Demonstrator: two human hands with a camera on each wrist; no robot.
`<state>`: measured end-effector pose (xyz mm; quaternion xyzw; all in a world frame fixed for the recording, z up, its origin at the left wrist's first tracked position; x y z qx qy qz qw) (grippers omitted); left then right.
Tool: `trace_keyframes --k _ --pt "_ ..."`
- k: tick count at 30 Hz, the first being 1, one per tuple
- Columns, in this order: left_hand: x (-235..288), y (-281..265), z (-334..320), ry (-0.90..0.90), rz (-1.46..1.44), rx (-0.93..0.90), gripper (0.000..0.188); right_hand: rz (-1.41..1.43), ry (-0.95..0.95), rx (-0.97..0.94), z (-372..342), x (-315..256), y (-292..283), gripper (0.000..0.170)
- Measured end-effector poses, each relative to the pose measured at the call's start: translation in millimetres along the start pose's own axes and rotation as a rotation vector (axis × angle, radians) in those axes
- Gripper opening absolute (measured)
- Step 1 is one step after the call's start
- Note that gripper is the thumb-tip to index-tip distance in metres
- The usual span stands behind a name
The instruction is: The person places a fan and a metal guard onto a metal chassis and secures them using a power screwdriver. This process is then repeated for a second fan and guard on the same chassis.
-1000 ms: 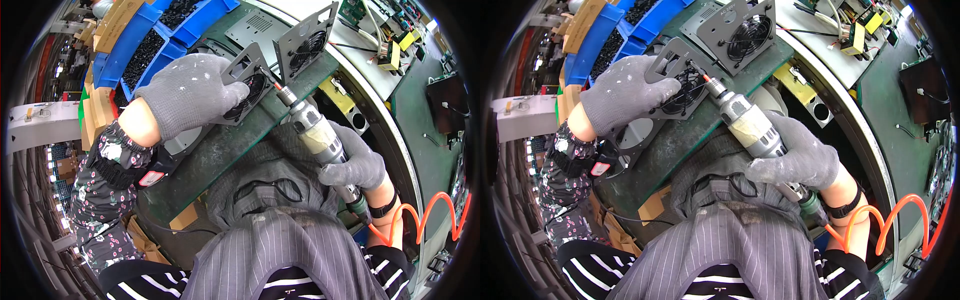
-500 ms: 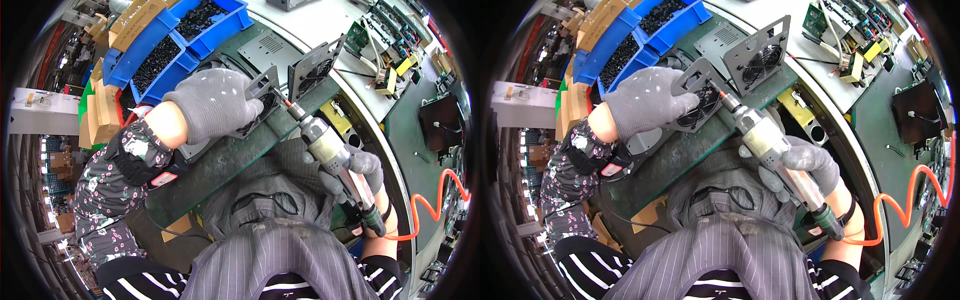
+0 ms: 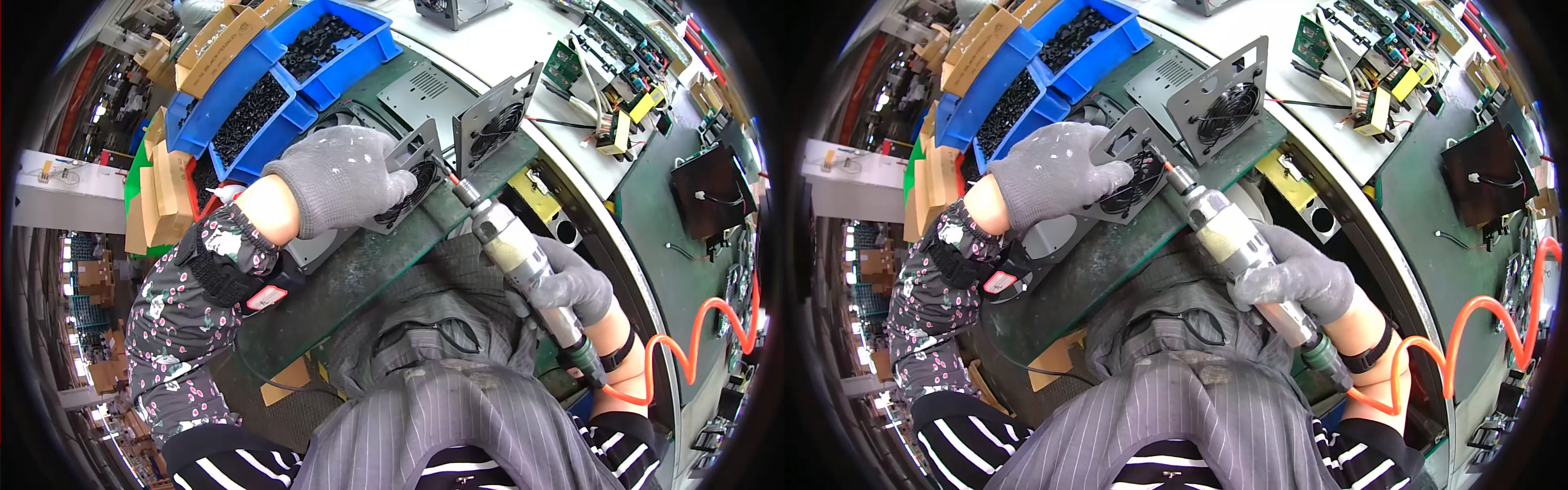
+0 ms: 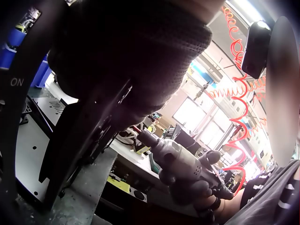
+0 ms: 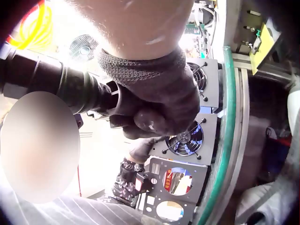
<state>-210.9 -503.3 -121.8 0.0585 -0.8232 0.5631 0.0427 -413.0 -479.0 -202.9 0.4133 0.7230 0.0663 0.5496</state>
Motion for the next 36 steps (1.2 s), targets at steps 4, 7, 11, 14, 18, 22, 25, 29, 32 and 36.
trace_keyframes --k 4,7,11,14,18,22,25,29,32,36 --pt "2 -1 -5 -0.01 -0.069 -0.025 0.043 0.059 0.012 -0.067 -1 33 -12 0.064" --pt "11 -2 -5 0.041 -0.022 -0.042 0.041 -0.02 0.146 0.01 -1 58 -19 0.074" --pt "26 -6 4 0.091 0.003 0.009 0.041 -0.18 0.133 -0.052 7 83 -30 0.077" --pt "49 -10 3 0.226 0.155 0.003 0.027 -0.236 0.045 -0.075 13 85 -31 0.06" --pt "40 -14 4 0.139 -0.011 0.126 0.036 -0.278 0.051 -0.09 19 85 -27 0.061" --pt "51 -52 -46 0.15 -0.294 0.58 0.024 -0.282 0.067 -0.081 19 83 -21 0.061" --pt "52 7 -76 0.176 -1.018 0.103 0.017 -0.358 0.036 -0.057 20 89 -23 0.062" --pt "12 151 -85 -0.236 -2.077 -0.309 0.027 -0.462 0.053 -0.022 19 85 -20 0.064" --pt "-8 186 -91 -0.469 -2.33 -0.188 0.029 -0.528 0.013 0.061 16 85 -24 0.063" --pt "-11 195 -91 -0.12 -2.536 -0.209 0.03 -0.741 0.11 0.177 8 78 -18 0.061"
Point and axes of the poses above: each hand's wrist, its own z-axis towards the middle knuckle, its own y-axis out of the palm, x = y × z, the point moved 8 cm from there along z, towards the middle knuckle
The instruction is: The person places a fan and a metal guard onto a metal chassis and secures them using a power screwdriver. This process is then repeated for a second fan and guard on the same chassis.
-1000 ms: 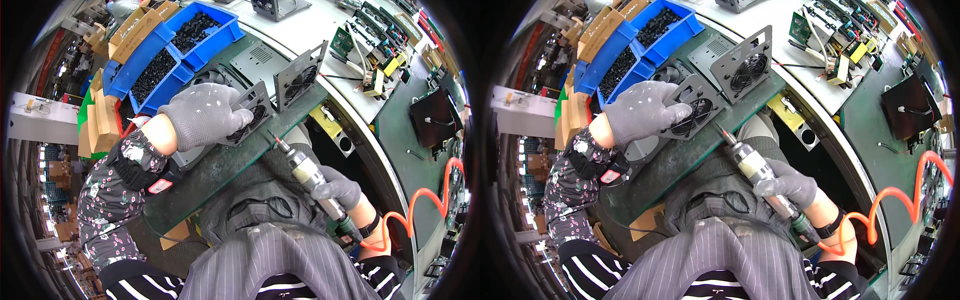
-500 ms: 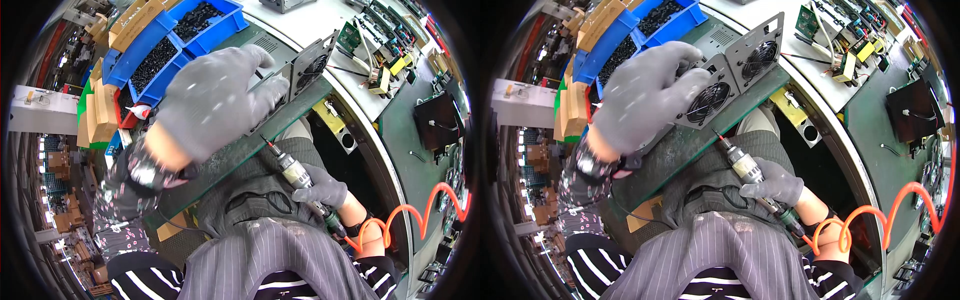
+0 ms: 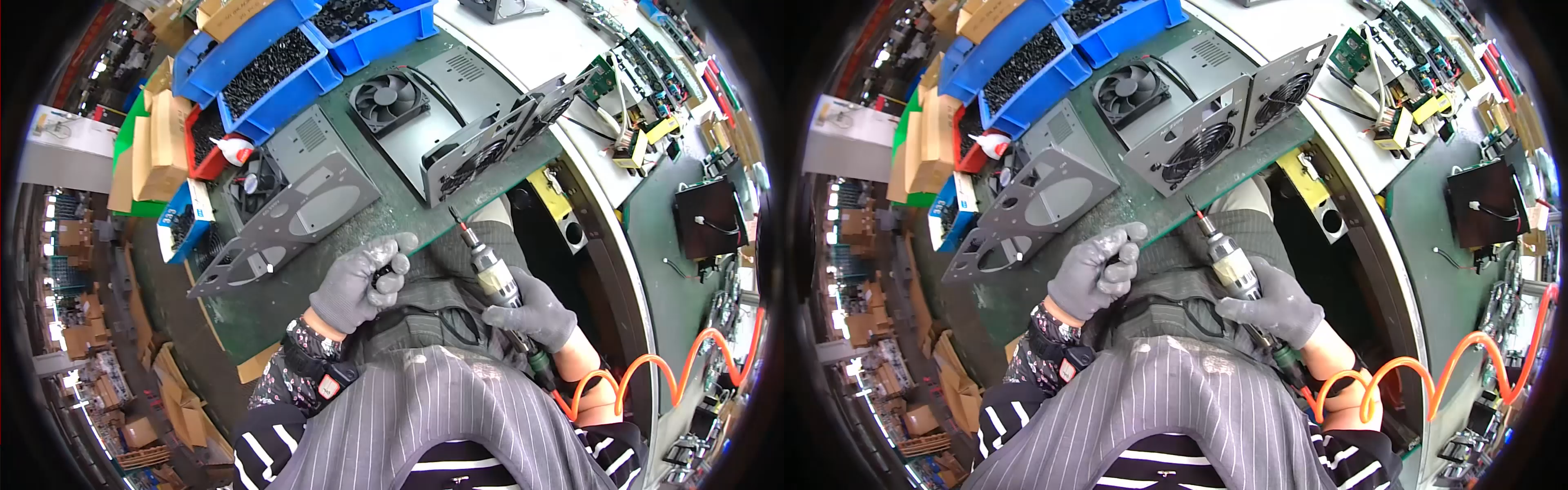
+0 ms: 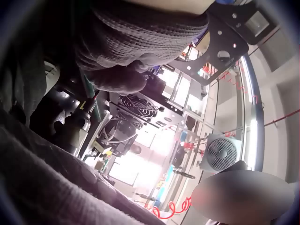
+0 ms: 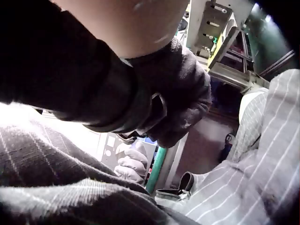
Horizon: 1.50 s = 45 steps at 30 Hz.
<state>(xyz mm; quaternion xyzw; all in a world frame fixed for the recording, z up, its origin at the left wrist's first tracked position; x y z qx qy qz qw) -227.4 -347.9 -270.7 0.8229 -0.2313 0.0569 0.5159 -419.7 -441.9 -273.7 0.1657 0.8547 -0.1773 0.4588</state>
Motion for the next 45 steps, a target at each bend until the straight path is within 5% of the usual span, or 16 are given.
trace_keyframes --k 3,5,7,13,24,30,32,35,37,41,43,44,45 --pt "2 -2 -3 0.064 0.052 0.0 0.032 0.136 -0.022 0.007 -2 0 8 0.061" --pt "12 -11 -3 0.194 0.145 0.188 0.032 0.227 0.011 -0.027 -10 -16 12 0.06" --pt "16 -12 -5 0.208 0.096 0.207 0.032 0.425 0.086 -0.211 -16 -26 28 0.06" --pt "36 -18 -25 0.351 0.366 0.314 0.035 0.428 0.036 -0.375 -21 -66 58 0.07" --pt "35 -12 -36 0.375 0.351 0.259 0.037 0.351 0.068 -0.435 -17 -72 76 0.077" --pt "39 -8 -41 0.397 0.645 0.182 0.039 0.345 0.016 -0.504 -18 -61 73 0.077" --pt "33 -9 -48 0.486 0.853 0.018 0.047 0.359 0.035 -0.532 -19 -64 78 0.075" --pt "37 -18 -85 0.563 1.468 0.163 0.055 0.405 0.013 -0.458 -12 -57 71 0.074" --pt "52 -42 -120 0.14 1.911 0.571 0.048 0.388 -0.03 -0.436 -7 -54 67 0.073" --pt "103 -56 -186 0.063 1.881 1.256 0.041 0.436 0.084 -0.386 -3 -43 57 0.07" --pt "117 -58 -185 -0.055 1.752 1.214 0.038 0.386 0.088 -0.361 4 -30 53 0.07" --pt "121 -68 -179 0.15 1.834 1.14 0.036 0.351 0.059 -0.351 7 -29 53 0.071" --pt "121 -77 -170 0.116 1.965 1.138 0.033 0.367 0.089 -0.349 7 -24 53 0.072"
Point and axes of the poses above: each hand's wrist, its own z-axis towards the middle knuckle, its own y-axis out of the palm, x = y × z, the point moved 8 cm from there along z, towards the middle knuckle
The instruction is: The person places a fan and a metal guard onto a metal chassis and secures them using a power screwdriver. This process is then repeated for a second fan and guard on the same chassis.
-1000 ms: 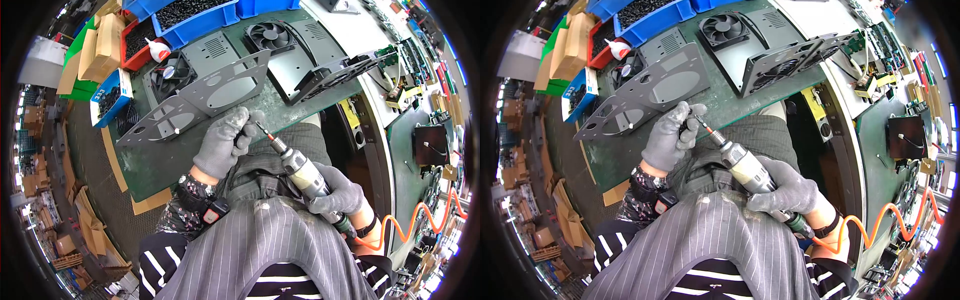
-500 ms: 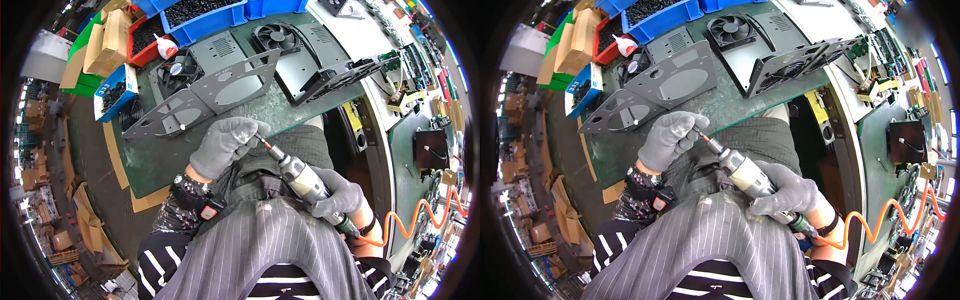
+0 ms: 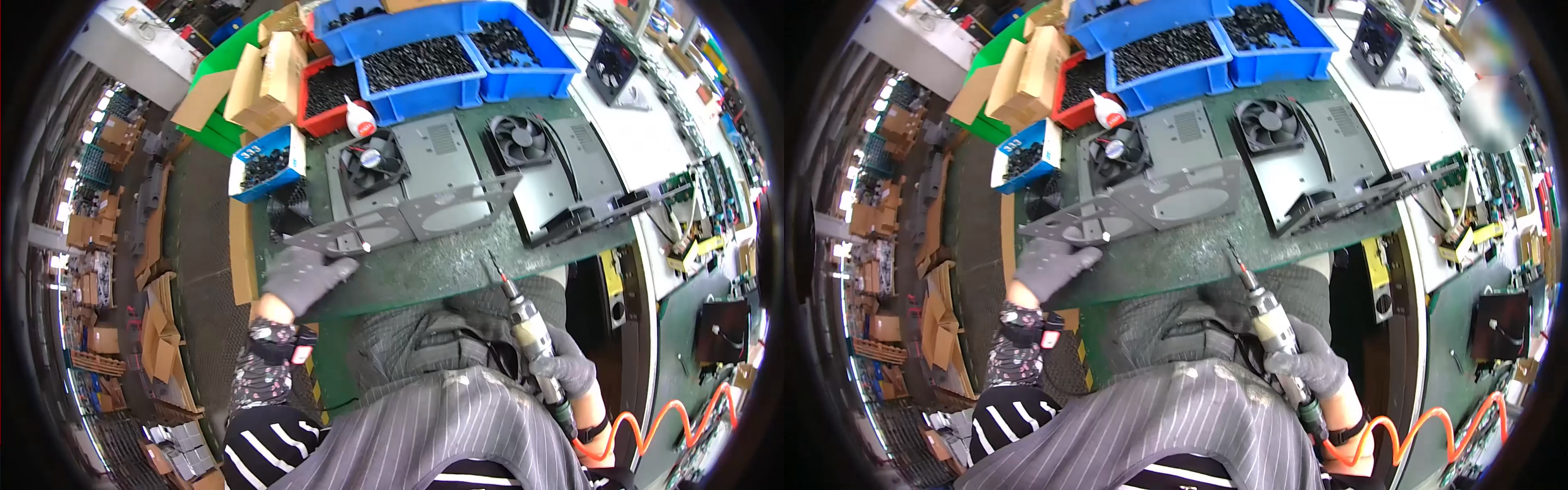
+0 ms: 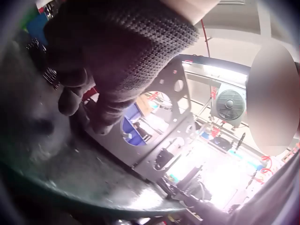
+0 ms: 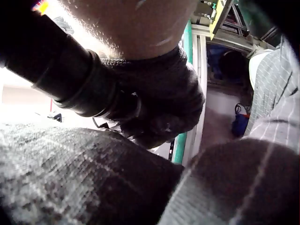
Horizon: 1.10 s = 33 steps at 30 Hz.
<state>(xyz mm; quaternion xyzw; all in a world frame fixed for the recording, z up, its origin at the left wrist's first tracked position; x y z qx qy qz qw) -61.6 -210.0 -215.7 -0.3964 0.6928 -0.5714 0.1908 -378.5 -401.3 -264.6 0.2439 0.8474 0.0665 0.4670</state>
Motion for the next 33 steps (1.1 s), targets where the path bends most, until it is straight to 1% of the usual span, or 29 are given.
trace_keyframes --k 2,4,5,6,8,9,10,11,12,14,16,17,18,20,21,22,24,25,26,28,30,31,32,33 --pt "36 -9 -4 0.088 -0.057 0.071 0.034 0.003 -0.041 0.016 2 -2 1 0.072" --pt "56 -5 -2 0.266 -0.178 0.074 0.039 0.014 -0.056 0.01 2 -2 0 0.072" --pt "53 9 -3 0.049 -0.097 -0.117 0.043 0.038 -0.061 0.028 3 -2 -1 0.072" --pt "53 14 -4 0.077 -0.138 -0.064 0.041 0.052 -0.063 0.056 2 -2 -2 0.073" --pt "45 19 -7 0.094 -0.177 -0.071 0.042 0.098 -0.056 0.072 1 0 -4 0.072" --pt "40 15 -9 0.079 -0.178 -0.067 0.042 0.063 -0.004 0.079 0 3 -8 0.072" --pt "35 5 -8 0.072 -0.157 -0.037 0.041 0.058 -0.003 0.069 1 3 -7 0.072" --pt "31 -6 -8 0.068 -0.137 -0.01 0.041 0.043 -0.016 0.112 1 2 -9 0.068" --pt "16 -18 -4 -0.039 -0.177 -0.002 0.044 0.029 -0.028 0.157 0 0 -12 0.065" --pt "-13 -46 2 0.039 -0.076 0.35 0.057 0.029 -0.032 0.173 -1 -6 -8 0.064" --pt "-42 -56 15 -0.044 0.096 0.409 0.073 0.044 -0.025 0.159 -2 -7 -4 0.065" --pt "-51 -55 21 -0.125 0.187 0.302 0.079 0.039 -0.029 0.157 -1 -7 -3 0.065" --pt "-56 -54 21 -0.123 0.185 0.31 0.079 0.027 -0.038 0.147 1 -7 -2 0.067" --pt "-66 -37 27 -0.071 0.178 0.268 0.079 0.017 -0.052 0.147 1 -8 -2 0.069" --pt "-64 -35 23 -0.038 0.202 0.312 0.072 0.018 -0.048 0.119 0 -8 1 0.072" --pt "-63 -31 20 -0.029 0.201 0.309 0.072 0.02 -0.041 0.091 -2 -7 4 0.076" --pt "-60 -33 11 -0.067 0.265 0.358 0.064 0.021 -0.03 0.088 -2 -4 2 0.076" --pt "-56 -42 5 -0.065 0.302 0.487 0.047 0.005 -0.032 0.064 -2 -4 3 0.076" --pt "-59 -43 1 -0.062 0.301 0.481 0.047 -0.011 -0.034 0.04 -2 -6 4 0.076" --pt "-66 -78 -32 -0.027 0.257 0.908 0.028 -0.029 -0.025 0.036 -2 -8 5 0.073" --pt "-78 -97 -65 -0.011 -0.121 1.092 0.02 -0.053 -0.053 0.027 -2 -11 8 0.071" --pt "-98 -89 -73 -0.019 -0.658 1.091 0.022 -0.045 -0.006 0.005 -4 -8 8 0.071" --pt "-110 -70 -79 -0.037 -1.195 1.034 0.024 -0.039 0.0 0.018 -6 -7 6 0.071" --pt "-75 -78 -89 -0.028 -1.207 0.753 0.031 -0.039 -0.025 0.009 -5 -6 7 0.072"
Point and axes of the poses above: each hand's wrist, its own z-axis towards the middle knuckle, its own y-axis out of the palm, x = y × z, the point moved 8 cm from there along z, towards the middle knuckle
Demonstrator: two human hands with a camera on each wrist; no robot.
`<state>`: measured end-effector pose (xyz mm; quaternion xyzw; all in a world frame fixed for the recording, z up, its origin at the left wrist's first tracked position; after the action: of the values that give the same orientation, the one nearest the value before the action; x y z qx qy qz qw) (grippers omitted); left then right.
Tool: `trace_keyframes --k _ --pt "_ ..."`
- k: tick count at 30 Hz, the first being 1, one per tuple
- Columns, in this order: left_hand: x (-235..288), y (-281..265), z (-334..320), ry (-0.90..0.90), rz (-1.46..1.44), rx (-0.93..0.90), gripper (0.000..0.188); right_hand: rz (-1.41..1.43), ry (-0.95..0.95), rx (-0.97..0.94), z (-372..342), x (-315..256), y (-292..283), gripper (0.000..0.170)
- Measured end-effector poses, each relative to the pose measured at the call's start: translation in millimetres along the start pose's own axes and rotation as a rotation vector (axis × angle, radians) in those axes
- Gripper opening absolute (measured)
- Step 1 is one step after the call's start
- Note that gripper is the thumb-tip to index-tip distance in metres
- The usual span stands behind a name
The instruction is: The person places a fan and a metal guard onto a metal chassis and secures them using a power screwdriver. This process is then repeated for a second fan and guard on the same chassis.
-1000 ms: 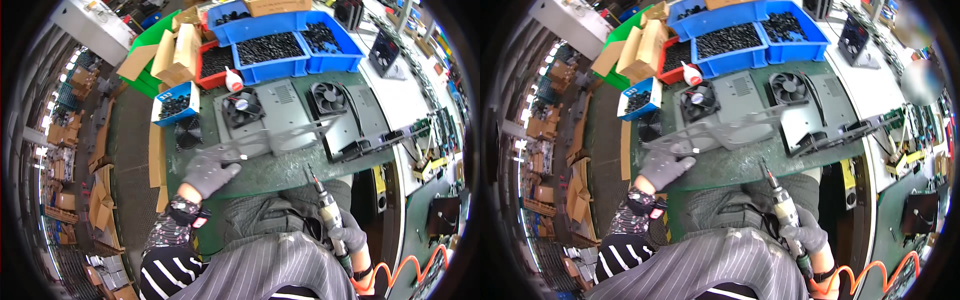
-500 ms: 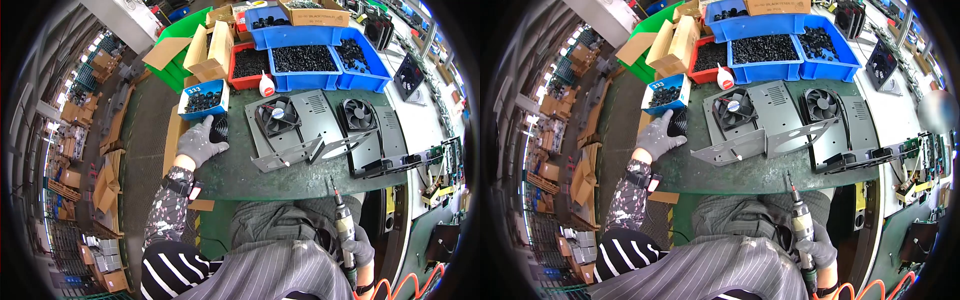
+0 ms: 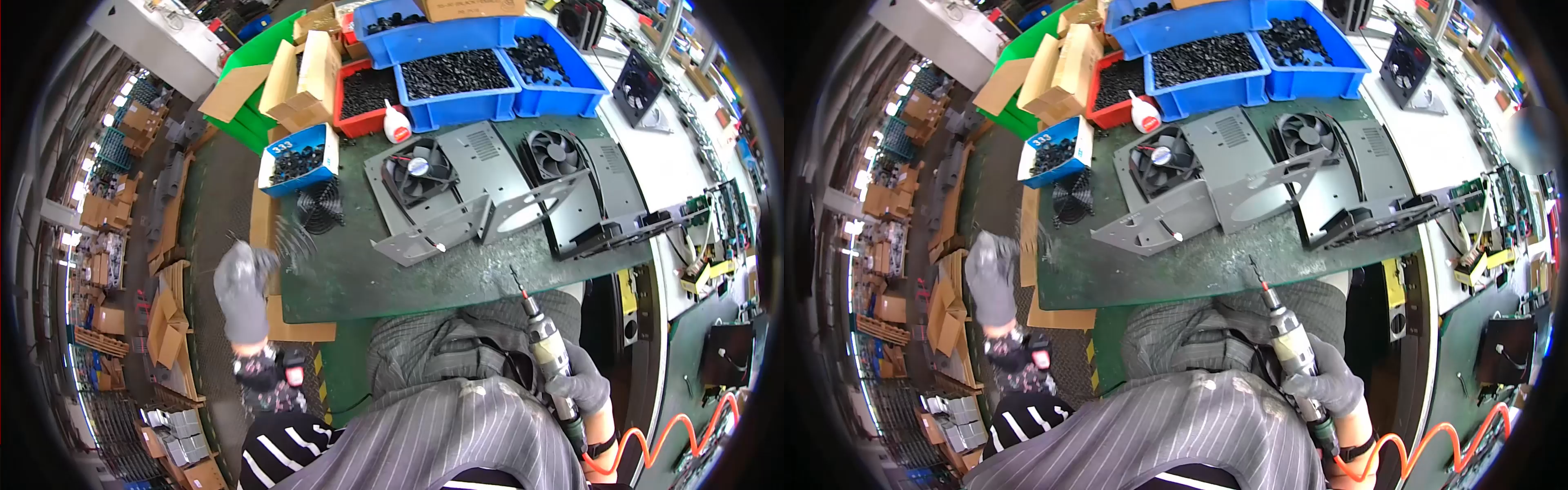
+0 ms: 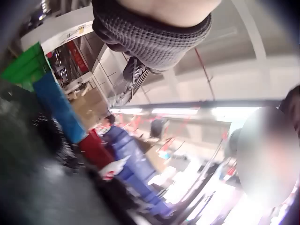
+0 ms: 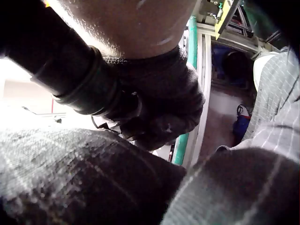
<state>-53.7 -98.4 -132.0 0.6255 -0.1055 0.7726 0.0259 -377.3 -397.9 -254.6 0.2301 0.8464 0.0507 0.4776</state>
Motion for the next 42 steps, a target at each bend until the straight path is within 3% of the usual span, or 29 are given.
trace_keyframes --k 1,3,5,6,7,10,16,20,22,23,25,26,30,32,37,42 --pt "2 14 -16 -0.043 0.041 -0.266 0.032 0.002 -0.023 -0.01 1 1 1 0.072" --pt "19 54 -55 -0.158 0.061 -0.247 0.031 0.007 -0.031 -0.005 1 -1 3 0.071" --pt "3 95 -72 -0.235 -0.054 -0.483 0.029 0.079 -0.077 -0.053 -2 -10 12 0.067" --pt "-1 109 -71 -0.183 0.109 -0.562 0.027 0.054 -0.041 -0.113 -6 -11 13 0.065" --pt "-9 122 -72 -0.189 0.093 -0.588 0.027 0.08 -0.052 -0.145 -8 -10 13 0.064" --pt "10 160 -72 0.23 0.332 -0.489 0.023 0.11 -0.063 -0.17 -21 -22 18 0.073" --pt "39 209 -80 0.457 0.444 -0.543 0.022 0.141 -0.059 -0.151 -34 -21 11 0.078" --pt "44 220 -81 0.485 0.438 -0.554 0.024 0.13 -0.099 -0.152 -34 -19 2 0.076" --pt "47 227 -89 0.652 0.527 -0.617 0.024 0.143 -0.096 -0.15 -32 -18 -1 0.076" --pt "49 228 -89 0.651 0.53 -0.62 0.024 0.146 -0.095 -0.166 -31 -17 -1 0.074" --pt "61 238 -105 0.918 0.653 -0.74 0.024 0.149 -0.094 -0.181 -29 -17 -3 0.073" --pt "60 238 -104 0.951 0.657 -0.725 0.026 0.16 -0.095 -0.181 -28 -18 -4 0.071" --pt "49 245 -97 0.876 0.773 -0.8 0.021 0.305 -0.12 -0.144 -23 -35 -7 0.066" --pt "35 250 -90 0.68 0.769 -0.757 0.023 0.297 -0.138 -0.125 -17 -43 -13 0.067" --pt "44 256 -83 0.689 0.678 -0.613 0.016 0.274 -0.18 -0.04 -5 -62 -24 0.068" --pt "34 261 -75 0.599 0.736 -0.68 0.016 0.195 -0.185 0.076 5 -69 -27 0.081"
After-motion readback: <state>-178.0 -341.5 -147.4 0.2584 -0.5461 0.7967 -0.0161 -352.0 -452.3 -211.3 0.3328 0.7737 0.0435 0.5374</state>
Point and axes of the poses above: each hand's wrist, its own z-axis towards the middle knuckle, its own y-axis out of the palm, x = y × z, the point moved 8 cm from there along z, towards the middle knuckle
